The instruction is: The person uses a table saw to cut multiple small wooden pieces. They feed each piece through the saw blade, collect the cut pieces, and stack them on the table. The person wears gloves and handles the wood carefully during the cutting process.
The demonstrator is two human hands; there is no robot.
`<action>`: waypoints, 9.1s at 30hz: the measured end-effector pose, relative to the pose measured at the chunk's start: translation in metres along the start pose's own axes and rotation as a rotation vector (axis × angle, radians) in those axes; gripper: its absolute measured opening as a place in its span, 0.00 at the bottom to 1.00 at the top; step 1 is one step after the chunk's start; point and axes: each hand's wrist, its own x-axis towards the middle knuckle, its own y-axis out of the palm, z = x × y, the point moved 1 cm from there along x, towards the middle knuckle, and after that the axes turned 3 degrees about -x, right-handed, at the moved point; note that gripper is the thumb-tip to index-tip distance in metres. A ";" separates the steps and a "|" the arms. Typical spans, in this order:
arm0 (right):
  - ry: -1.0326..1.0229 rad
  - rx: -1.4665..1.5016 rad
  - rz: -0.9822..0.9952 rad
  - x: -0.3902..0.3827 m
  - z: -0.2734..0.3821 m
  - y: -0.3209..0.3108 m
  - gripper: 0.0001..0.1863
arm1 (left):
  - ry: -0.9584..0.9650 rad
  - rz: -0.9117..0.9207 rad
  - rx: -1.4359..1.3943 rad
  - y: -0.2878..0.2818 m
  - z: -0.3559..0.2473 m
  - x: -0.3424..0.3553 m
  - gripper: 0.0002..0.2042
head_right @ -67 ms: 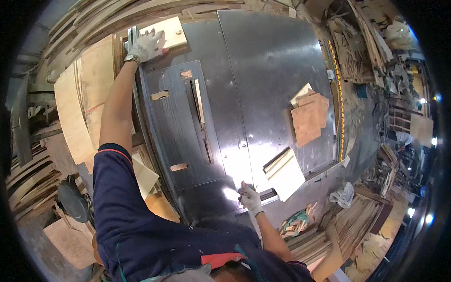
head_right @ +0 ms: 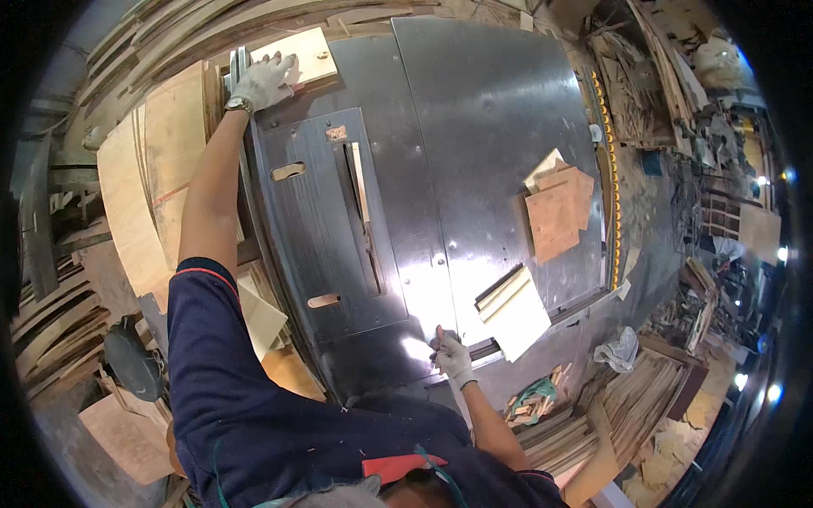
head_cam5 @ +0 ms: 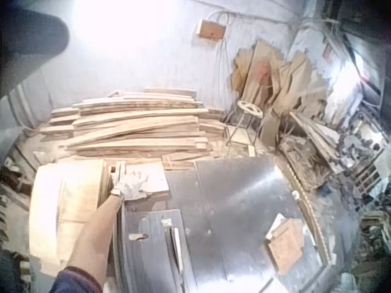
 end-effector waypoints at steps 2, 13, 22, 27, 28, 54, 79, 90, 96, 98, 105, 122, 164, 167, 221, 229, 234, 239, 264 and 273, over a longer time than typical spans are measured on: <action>-0.023 -0.027 -0.026 0.002 0.006 0.003 0.39 | 0.005 -0.047 -0.046 0.009 0.004 0.002 0.28; -0.072 -0.046 0.018 0.012 0.032 0.004 0.31 | -0.423 -1.151 -0.785 -0.047 0.010 -0.114 0.14; -0.097 0.784 0.442 0.018 0.012 -0.003 0.34 | -0.576 -0.312 -1.486 -0.059 -0.351 -0.374 0.09; -0.465 -0.217 -0.278 -0.032 0.070 -0.051 0.34 | -0.775 -0.084 -1.894 -0.021 -0.485 -0.398 0.24; -0.306 -0.079 -0.335 -0.020 0.060 -0.073 0.35 | -0.736 -0.111 -1.995 -0.029 -0.498 -0.382 0.25; -0.558 0.087 -0.681 -0.101 0.009 -0.120 0.15 | 0.087 0.017 -0.633 -0.095 -0.626 -0.388 0.45; -0.589 -0.694 0.019 0.007 0.016 0.021 0.29 | -0.656 0.153 -0.427 -0.060 -0.469 -0.521 0.47; -0.513 -0.746 0.443 0.004 0.032 0.044 0.43 | -0.432 0.066 -0.220 0.011 -0.429 -0.500 0.42; -0.482 -0.404 0.419 0.029 0.037 0.025 0.40 | -0.389 0.188 -0.336 0.037 -0.398 -0.483 0.37; -0.469 -0.118 0.361 0.037 0.039 0.008 0.35 | -0.382 0.163 -0.318 0.042 -0.388 -0.472 0.38; -0.347 0.030 0.192 0.037 0.040 -0.026 0.28 | -0.365 0.223 -0.343 0.039 -0.359 -0.436 0.39; -0.354 0.052 0.148 0.038 0.037 -0.022 0.27 | -0.332 0.165 -0.274 0.034 -0.305 -0.379 0.39; -0.329 0.236 0.169 0.027 0.039 -0.023 0.27 | -0.202 0.161 -0.374 0.031 -0.220 -0.293 0.20; -0.324 0.171 0.125 0.029 0.039 -0.018 0.25 | -0.304 0.253 -0.393 0.022 -0.220 -0.279 0.27; -0.708 -1.020 -0.121 0.362 0.565 0.121 0.22 | -0.304 -0.028 -0.011 0.011 -0.020 -0.044 0.32; -0.646 -1.064 -0.180 0.392 0.563 0.123 0.24 | -0.317 0.003 -0.015 0.000 -0.009 -0.028 0.35; -0.719 -0.694 -0.176 0.373 0.554 0.093 0.20 | -0.311 0.001 0.013 0.003 -0.002 -0.024 0.32; -0.743 -0.468 -0.164 0.350 0.536 0.087 0.16 | -0.292 -0.098 0.007 0.009 0.002 -0.018 0.28; -0.461 -0.789 -0.410 0.102 0.223 0.021 0.13 | -0.735 -1.361 -0.956 -0.016 -0.029 -0.153 0.14; -0.425 -0.752 -0.222 0.024 0.139 0.010 0.14 | -0.839 -1.119 -1.308 -0.083 -0.314 -0.396 0.22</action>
